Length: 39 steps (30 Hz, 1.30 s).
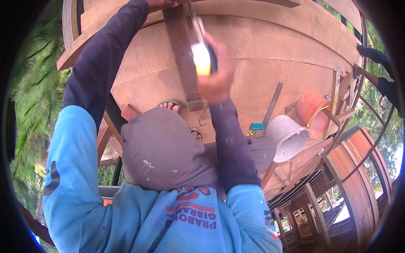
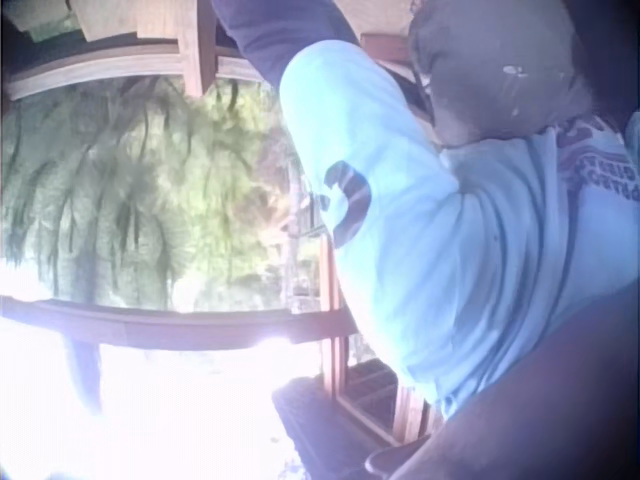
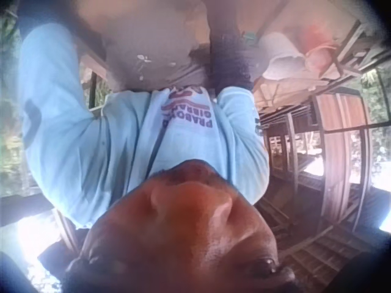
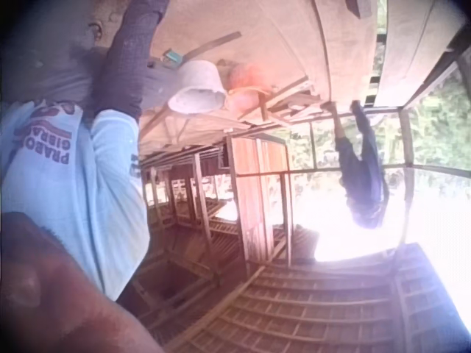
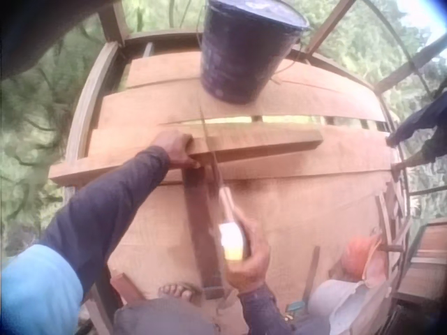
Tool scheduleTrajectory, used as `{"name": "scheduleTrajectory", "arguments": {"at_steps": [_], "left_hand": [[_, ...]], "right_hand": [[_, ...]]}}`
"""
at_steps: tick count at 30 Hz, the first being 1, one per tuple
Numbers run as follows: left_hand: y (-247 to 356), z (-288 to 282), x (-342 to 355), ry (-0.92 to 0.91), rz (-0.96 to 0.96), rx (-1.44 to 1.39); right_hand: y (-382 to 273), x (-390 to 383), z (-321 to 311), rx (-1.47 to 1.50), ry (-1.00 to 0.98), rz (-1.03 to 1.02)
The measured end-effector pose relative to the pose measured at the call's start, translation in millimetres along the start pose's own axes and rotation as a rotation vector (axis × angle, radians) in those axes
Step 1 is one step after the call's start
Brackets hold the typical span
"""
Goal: The person measures a wooden plank with a tape measure, marks it with a pencil and square, then saws the plank with a hand saw on a wooden platform.
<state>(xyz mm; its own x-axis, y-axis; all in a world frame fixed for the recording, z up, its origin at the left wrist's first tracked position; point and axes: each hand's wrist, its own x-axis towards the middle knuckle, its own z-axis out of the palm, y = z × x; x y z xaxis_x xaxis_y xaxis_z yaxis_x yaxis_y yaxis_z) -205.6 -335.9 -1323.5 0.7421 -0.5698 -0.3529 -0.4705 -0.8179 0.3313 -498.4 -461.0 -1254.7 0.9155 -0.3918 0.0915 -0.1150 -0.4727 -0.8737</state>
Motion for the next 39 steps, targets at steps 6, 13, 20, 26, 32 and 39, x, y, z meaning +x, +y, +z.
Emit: {"name": "scheduleTrajectory", "arguments": {"at_steps": [6,13,20,26,32,39], "left_hand": [[-2.3,6.5,-6.5,-0.044,-0.004,-0.02],[-4.3,5.0,-2.4,-0.052,-0.026,-0.034],[0.4,8.0,-1.7,-0.007,-0.005,-0.007],[-3.8,3.1,-6.4,-0.038,0.008,-0.029],[0.4,14.6,-1.3,0.029,0.043,0.013],[-6.3,-3.4,1.1,-0.014,0.003,0.026]], "right_hand": [[-10.3,-5.6,-2.1,0.03,-0.054,0.049],[-14.7,-86.7,-40.0,0.112,0.001,0.213],[7.3,38.2,18.1,0.037,0.03,-0.1],[-35.0,-134.3,-68.1,-0.014,-0.011,0.209],[24.9,61.9,33.7,0.021,0.084,-0.217],[-19.1,-96.6,-48.8,0.034,-0.049,0.159]]}}
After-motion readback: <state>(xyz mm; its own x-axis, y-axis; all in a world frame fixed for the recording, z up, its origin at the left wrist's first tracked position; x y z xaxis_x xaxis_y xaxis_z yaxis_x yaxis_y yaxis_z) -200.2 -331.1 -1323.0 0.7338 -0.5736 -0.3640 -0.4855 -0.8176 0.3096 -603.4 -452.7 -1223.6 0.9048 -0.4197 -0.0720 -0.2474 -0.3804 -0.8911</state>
